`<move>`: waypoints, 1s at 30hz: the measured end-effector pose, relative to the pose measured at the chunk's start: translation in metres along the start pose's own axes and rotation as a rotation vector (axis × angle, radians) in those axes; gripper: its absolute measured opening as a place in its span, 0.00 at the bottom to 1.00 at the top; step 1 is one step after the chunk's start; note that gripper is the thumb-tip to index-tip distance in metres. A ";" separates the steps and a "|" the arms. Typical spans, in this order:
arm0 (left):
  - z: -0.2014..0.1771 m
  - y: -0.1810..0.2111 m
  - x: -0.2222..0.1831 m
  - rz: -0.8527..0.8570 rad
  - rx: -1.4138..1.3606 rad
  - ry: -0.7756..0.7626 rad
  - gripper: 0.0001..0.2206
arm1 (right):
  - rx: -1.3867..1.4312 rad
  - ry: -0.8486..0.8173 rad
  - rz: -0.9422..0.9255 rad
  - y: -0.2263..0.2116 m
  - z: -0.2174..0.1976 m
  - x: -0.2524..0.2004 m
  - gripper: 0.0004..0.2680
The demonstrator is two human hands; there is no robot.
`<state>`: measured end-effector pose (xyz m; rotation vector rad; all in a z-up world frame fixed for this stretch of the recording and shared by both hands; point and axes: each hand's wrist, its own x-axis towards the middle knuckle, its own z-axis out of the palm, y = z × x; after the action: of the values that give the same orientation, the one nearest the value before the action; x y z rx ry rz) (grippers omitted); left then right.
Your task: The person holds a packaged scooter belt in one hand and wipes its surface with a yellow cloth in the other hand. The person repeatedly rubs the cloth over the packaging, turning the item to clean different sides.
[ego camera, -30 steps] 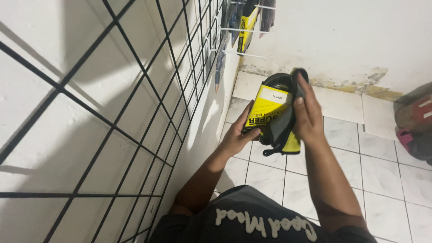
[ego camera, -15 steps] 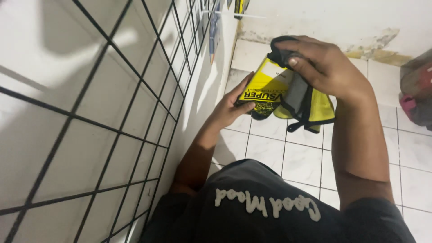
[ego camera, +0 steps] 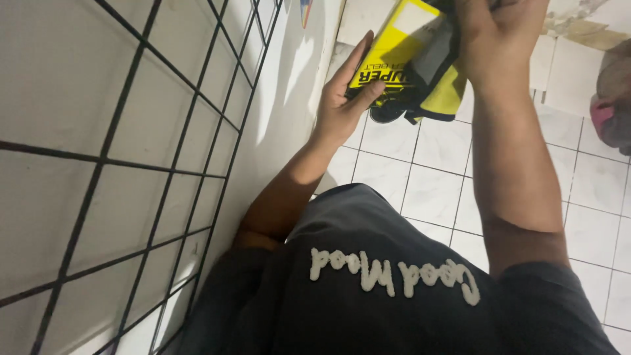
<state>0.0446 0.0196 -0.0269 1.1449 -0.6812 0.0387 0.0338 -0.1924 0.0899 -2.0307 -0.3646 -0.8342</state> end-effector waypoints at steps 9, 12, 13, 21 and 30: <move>0.006 -0.005 -0.005 -0.005 -0.156 0.125 0.30 | 0.076 0.126 -0.141 -0.036 0.056 -0.006 0.13; -0.001 -0.010 -0.013 0.021 -0.015 0.142 0.32 | 0.147 0.069 -0.128 -0.030 0.063 -0.032 0.12; 0.000 -0.007 -0.015 0.019 -0.014 0.147 0.32 | 0.149 0.065 -0.126 -0.024 0.064 -0.038 0.12; -0.003 0.012 -0.021 -0.053 0.120 0.099 0.30 | 0.204 0.368 0.234 0.026 0.019 -0.035 0.21; 0.002 0.044 -0.015 -0.011 0.254 0.040 0.29 | -0.059 -0.597 -0.163 -0.097 -0.003 0.056 0.09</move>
<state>0.0156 0.0421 0.0019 1.3875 -0.6470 0.1419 0.0212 -0.1436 0.1896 -2.3018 -0.8537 -0.3125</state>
